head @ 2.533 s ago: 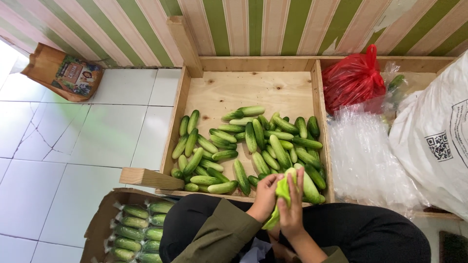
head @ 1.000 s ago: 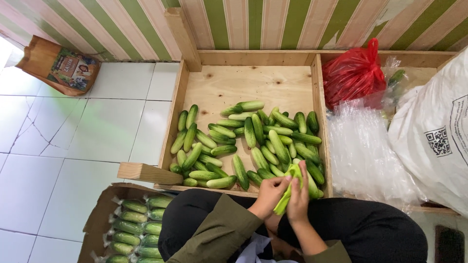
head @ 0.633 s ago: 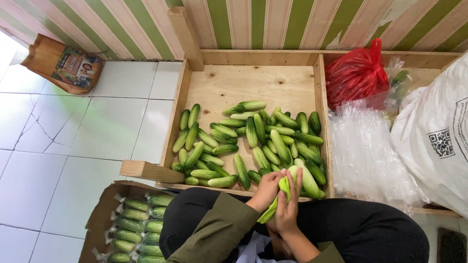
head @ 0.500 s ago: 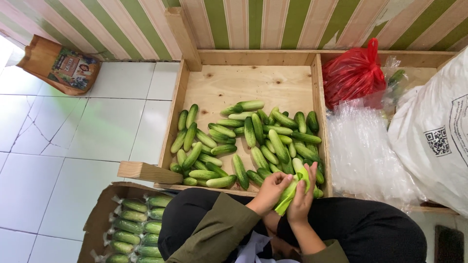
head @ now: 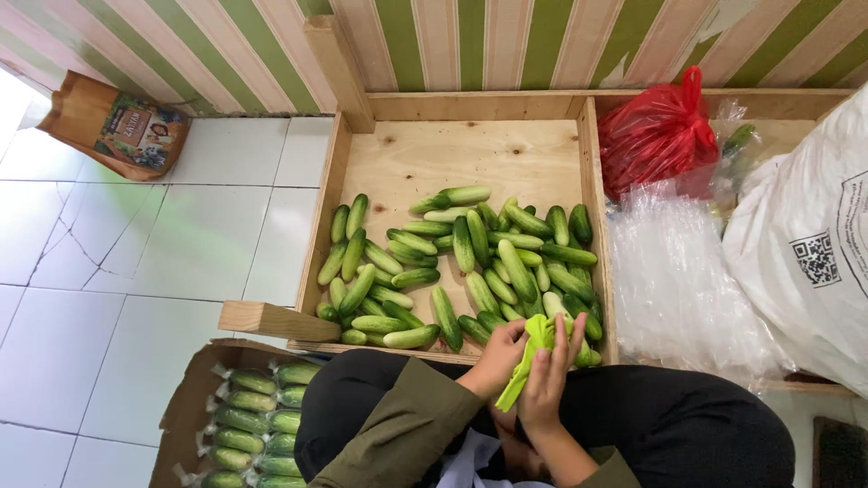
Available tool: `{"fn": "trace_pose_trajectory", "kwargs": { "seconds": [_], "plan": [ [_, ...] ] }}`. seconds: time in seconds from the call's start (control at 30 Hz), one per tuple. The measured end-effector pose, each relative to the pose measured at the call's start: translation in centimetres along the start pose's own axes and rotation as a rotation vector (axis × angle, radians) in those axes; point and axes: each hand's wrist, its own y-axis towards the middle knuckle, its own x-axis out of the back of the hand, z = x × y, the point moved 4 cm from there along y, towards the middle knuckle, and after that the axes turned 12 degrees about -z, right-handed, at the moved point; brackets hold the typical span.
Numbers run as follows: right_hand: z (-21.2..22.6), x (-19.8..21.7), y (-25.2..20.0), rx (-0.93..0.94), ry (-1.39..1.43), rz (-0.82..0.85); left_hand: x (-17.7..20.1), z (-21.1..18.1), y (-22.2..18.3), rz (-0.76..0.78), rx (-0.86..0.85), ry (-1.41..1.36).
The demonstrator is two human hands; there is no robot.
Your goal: Packaging individual cucumbers into plastic bags and tying them closed
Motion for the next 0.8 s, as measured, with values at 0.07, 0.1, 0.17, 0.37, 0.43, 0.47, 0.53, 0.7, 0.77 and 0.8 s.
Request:
{"fn": "trace_pose_trajectory", "kwargs": {
  "seconds": [0.07, 0.1, 0.17, 0.37, 0.43, 0.47, 0.53, 0.7, 0.77, 0.8],
  "plan": [
    [-1.6, 0.6, 1.3, 0.016, 0.001, -0.04, -0.5, 1.8, 0.0, 0.042, 0.132, -0.144],
    [-2.3, 1.0, 1.9, 0.033, 0.002, -0.078, -0.8, 2.8, -0.2, 0.08, 0.263, -0.289],
    [-2.1, 0.9, 2.1, 0.011, 0.028, -0.08, -1.0, 4.1, -0.1, 0.062, 0.299, -0.336],
    [0.0, -1.0, -1.2, 0.081, -0.029, 0.172, 2.1, 6.4, 2.9, -0.148, 0.248, -0.279],
    [0.0, -1.3, -2.0, 0.151, -0.046, 0.251, 2.7, 3.8, 2.6, -0.189, 0.162, -0.352],
    [0.0, -1.4, -2.0, 0.209, -0.09, 0.275, 2.7, 3.5, 2.5, -0.157, 0.173, -0.379],
    [-0.2, -1.5, -1.7, 0.265, -0.133, 0.298, 2.3, 1.9, 1.9, -0.126, 0.185, -0.404],
    [-1.8, -0.8, -0.1, 0.207, -0.109, 0.196, 1.0, 0.7, 1.2, -0.062, 0.056, -0.179],
    [-2.3, -0.4, 1.1, 0.222, -0.107, 0.173, 0.8, -0.5, 0.4, -0.046, 0.019, -0.094],
    [-2.6, -0.3, 1.8, 0.236, -0.101, 0.151, 0.8, -1.3, 0.1, -0.033, -0.018, -0.007]
  ]
}}
